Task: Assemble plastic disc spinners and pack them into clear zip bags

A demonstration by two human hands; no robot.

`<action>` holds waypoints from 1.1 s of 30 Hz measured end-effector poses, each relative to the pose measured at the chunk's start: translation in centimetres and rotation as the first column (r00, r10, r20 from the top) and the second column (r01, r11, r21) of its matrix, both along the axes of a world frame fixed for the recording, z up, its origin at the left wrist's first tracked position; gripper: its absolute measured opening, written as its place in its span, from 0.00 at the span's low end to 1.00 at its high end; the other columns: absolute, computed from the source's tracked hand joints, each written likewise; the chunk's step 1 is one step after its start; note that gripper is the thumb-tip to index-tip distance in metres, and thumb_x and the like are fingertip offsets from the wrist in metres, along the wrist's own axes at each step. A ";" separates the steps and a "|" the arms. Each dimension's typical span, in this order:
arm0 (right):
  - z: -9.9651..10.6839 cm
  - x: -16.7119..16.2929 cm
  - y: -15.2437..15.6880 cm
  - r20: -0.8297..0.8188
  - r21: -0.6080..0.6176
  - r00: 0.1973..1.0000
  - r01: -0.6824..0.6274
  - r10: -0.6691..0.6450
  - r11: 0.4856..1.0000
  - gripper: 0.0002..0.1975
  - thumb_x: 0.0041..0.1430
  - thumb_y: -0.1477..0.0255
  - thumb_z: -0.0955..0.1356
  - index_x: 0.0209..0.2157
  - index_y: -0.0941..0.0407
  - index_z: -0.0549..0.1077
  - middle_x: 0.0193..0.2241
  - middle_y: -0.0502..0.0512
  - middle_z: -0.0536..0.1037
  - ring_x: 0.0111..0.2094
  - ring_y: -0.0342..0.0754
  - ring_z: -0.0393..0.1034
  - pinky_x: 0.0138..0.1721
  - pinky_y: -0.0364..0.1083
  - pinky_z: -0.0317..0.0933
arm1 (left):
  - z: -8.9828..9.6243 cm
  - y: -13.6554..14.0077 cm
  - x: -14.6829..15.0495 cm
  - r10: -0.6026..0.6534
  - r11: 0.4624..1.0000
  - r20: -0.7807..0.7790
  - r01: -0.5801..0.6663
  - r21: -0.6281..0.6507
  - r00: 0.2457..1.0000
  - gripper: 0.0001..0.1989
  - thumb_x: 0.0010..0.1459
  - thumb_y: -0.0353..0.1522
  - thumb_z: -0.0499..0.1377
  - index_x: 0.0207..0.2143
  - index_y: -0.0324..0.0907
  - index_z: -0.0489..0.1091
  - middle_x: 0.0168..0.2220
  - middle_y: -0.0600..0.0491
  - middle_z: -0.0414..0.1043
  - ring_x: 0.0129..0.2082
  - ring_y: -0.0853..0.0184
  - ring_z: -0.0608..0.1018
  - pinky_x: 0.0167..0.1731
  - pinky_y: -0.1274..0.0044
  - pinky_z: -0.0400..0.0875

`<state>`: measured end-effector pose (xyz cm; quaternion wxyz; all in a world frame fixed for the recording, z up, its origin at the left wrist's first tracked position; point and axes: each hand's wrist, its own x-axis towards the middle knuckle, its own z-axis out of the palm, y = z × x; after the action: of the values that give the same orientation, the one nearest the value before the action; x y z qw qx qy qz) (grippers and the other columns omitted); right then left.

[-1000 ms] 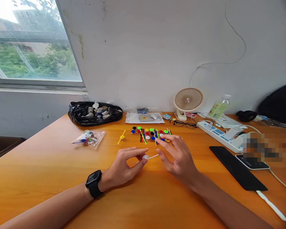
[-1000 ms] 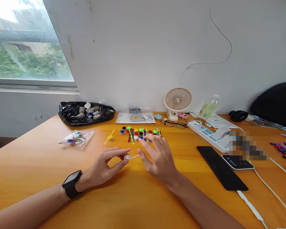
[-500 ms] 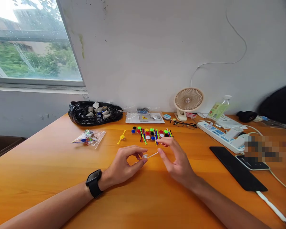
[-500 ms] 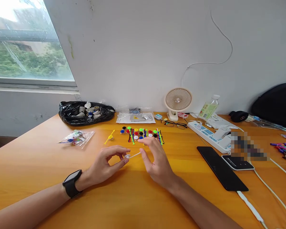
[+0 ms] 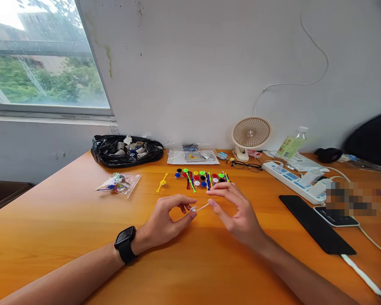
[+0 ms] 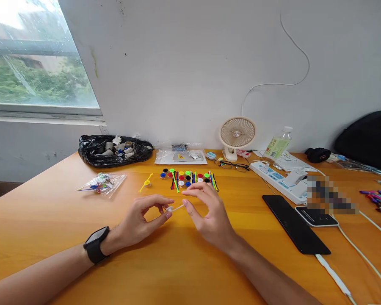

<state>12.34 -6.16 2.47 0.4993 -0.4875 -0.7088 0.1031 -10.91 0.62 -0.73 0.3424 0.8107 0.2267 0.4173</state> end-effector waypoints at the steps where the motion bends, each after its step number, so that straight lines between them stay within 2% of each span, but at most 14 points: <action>1: 0.1 -0.1 0.0 -0.122 -0.096 0.991 -0.068 0.056 0.993 0.10 0.70 0.64 0.69 0.47 0.50 0.81 0.46 0.59 0.79 0.52 0.56 0.72 0.53 0.55 0.67 | 0.0 0.0 0.0 0.000 1.000 0.001 0.000 -0.011 1.000 0.12 0.65 0.35 0.65 0.49 0.42 0.77 0.42 0.48 0.81 0.38 0.66 0.80 0.42 0.74 0.76; 4: 0.2 -0.1 0.2 -0.443 -0.284 0.892 -0.238 0.093 0.929 0.13 0.69 0.59 0.70 0.46 0.52 0.82 0.44 0.59 0.81 0.48 0.53 0.74 0.50 0.52 0.69 | 0.1 0.1 0.0 -0.012 0.998 0.017 0.013 -0.065 1.000 0.11 0.64 0.36 0.66 0.47 0.41 0.76 0.39 0.49 0.80 0.36 0.67 0.79 0.40 0.74 0.76; 6: 0.1 0.1 0.4 -0.550 -0.323 0.833 -0.270 0.052 0.907 0.15 0.67 0.57 0.71 0.43 0.54 0.83 0.42 0.59 0.82 0.43 0.52 0.74 0.47 0.51 0.69 | 0.2 0.1 0.2 -0.023 0.994 0.041 0.027 -0.102 0.999 0.10 0.64 0.36 0.66 0.45 0.40 0.76 0.38 0.49 0.78 0.35 0.67 0.78 0.38 0.75 0.75; 8: -0.1 0.3 0.6 -0.573 -0.340 0.819 -0.260 0.021 0.904 0.16 0.66 0.56 0.71 0.39 0.56 0.81 0.39 0.60 0.81 0.39 0.51 0.72 0.43 0.50 0.69 | 0.3 0.2 0.3 -0.033 0.990 0.068 0.042 -0.136 0.997 0.10 0.64 0.37 0.66 0.43 0.40 0.76 0.37 0.49 0.77 0.34 0.68 0.77 0.36 0.76 0.75; 10: -0.4 0.5 0.9 -0.492 -0.323 0.871 -0.187 0.004 0.928 0.14 0.66 0.58 0.71 0.38 0.55 0.79 0.39 0.58 0.79 0.40 0.51 0.72 0.42 0.50 0.69 | 0.4 0.3 0.3 -0.052 0.981 0.097 0.070 -0.184 0.994 0.10 0.64 0.38 0.66 0.42 0.40 0.77 0.36 0.49 0.77 0.34 0.68 0.77 0.36 0.77 0.75; 12: -0.7 0.5 1.0 -0.344 -0.274 0.939 -0.082 -0.018 0.958 0.10 0.63 0.63 0.72 0.42 0.53 0.76 0.44 0.57 0.78 0.44 0.51 0.72 0.44 0.50 0.69 | 0.5 0.4 0.3 -0.080 0.955 0.140 0.117 -0.274 0.987 0.12 0.64 0.39 0.66 0.42 0.39 0.77 0.37 0.48 0.77 0.36 0.67 0.78 0.39 0.75 0.76; 14: -0.9 0.3 0.9 -0.222 -0.233 0.975 -0.033 -0.020 0.972 0.15 0.62 0.67 0.72 0.50 0.50 0.73 0.50 0.56 0.75 0.47 0.51 0.72 0.45 0.50 0.70 | 0.6 0.5 0.2 -0.108 0.905 0.191 0.176 -0.386 0.976 0.14 0.65 0.41 0.65 0.44 0.39 0.77 0.39 0.47 0.78 0.39 0.65 0.79 0.43 0.74 0.77; 17: -1.0 -0.3 0.3 -0.100 -0.186 0.994 -0.059 0.041 0.981 0.17 0.68 0.69 0.68 0.57 0.48 0.69 0.51 0.57 0.74 0.45 0.50 0.72 0.48 0.51 0.71 | 0.6 0.6 0.2 -0.112 0.845 0.256 0.228 -0.484 0.960 0.16 0.65 0.42 0.66 0.46 0.39 0.77 0.40 0.48 0.79 0.39 0.65 0.80 0.44 0.73 0.77; 21: -0.8 -0.8 -0.7 0.069 -0.100 0.991 -0.106 0.113 0.989 0.23 0.72 0.69 0.65 0.66 0.45 0.62 0.49 0.57 0.74 0.41 0.50 0.71 0.49 0.54 0.69 | 0.7 0.7 0.3 -0.082 0.856 0.238 0.191 -0.481 0.968 0.17 0.63 0.44 0.67 0.44 0.39 0.78 0.37 0.49 0.79 0.35 0.66 0.80 0.39 0.74 0.78; 25: -0.6 -0.6 -1.1 -0.018 -0.144 0.984 -0.181 0.180 0.973 0.30 0.73 0.63 0.65 0.71 0.44 0.52 0.52 0.59 0.75 0.40 0.50 0.70 0.46 0.53 0.70 | 1.0 0.6 0.4 -0.097 0.849 0.244 0.208 -0.485 0.965 0.18 0.61 0.44 0.68 0.43 0.38 0.78 0.36 0.47 0.79 0.35 0.66 0.79 0.38 0.74 0.78; 27: -0.6 -0.3 -1.0 -0.146 -0.227 0.958 -0.276 0.247 0.934 0.32 0.71 0.58 0.66 0.71 0.46 0.52 0.48 0.58 0.77 0.36 0.49 0.70 0.40 0.50 0.69 | 1.1 0.5 0.3 -0.107 0.840 0.259 0.226 -0.492 0.960 0.18 0.61 0.43 0.68 0.43 0.38 0.78 0.36 0.47 0.79 0.35 0.66 0.79 0.38 0.74 0.77; 29: -0.5 0.1 -0.9 -0.318 -0.371 0.902 -0.403 0.293 0.837 0.29 0.72 0.51 0.61 0.67 0.50 0.58 0.30 0.51 0.76 0.25 0.46 0.62 0.28 0.45 0.60 | 1.1 0.5 0.3 -0.102 0.840 0.269 0.228 -0.493 0.958 0.17 0.61 0.42 0.69 0.42 0.38 0.79 0.35 0.48 0.79 0.35 0.67 0.79 0.38 0.76 0.76; 31: -0.4 0.4 -0.7 -0.474 -0.452 0.838 -0.496 0.272 0.741 0.30 0.73 0.47 0.55 0.61 0.54 0.66 0.17 0.42 0.62 0.17 0.43 0.47 0.22 0.44 0.45 | 1.0 0.6 0.2 -0.079 0.847 0.270 0.208 -0.489 0.959 0.16 0.62 0.42 0.68 0.42 0.38 0.79 0.34 0.49 0.79 0.34 0.68 0.78 0.37 0.77 0.76; 33: -0.4 0.5 -0.5 -0.565 -0.446 0.794 -0.522 0.224 0.727 0.32 0.71 0.46 0.54 0.56 0.56 0.69 0.14 0.39 0.54 0.17 0.43 0.40 0.22 0.44 0.38 | 1.0 0.8 0.2 -0.049 0.854 0.262 0.176 -0.489 0.964 0.16 0.62 0.42 0.68 0.42 0.38 0.78 0.34 0.49 0.79 0.34 0.68 0.78 0.37 0.77 0.76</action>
<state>12.80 -6.62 2.11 0.4505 -0.4168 -0.5837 0.5316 -10.72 1.42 0.27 0.5926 0.6472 0.2374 0.4166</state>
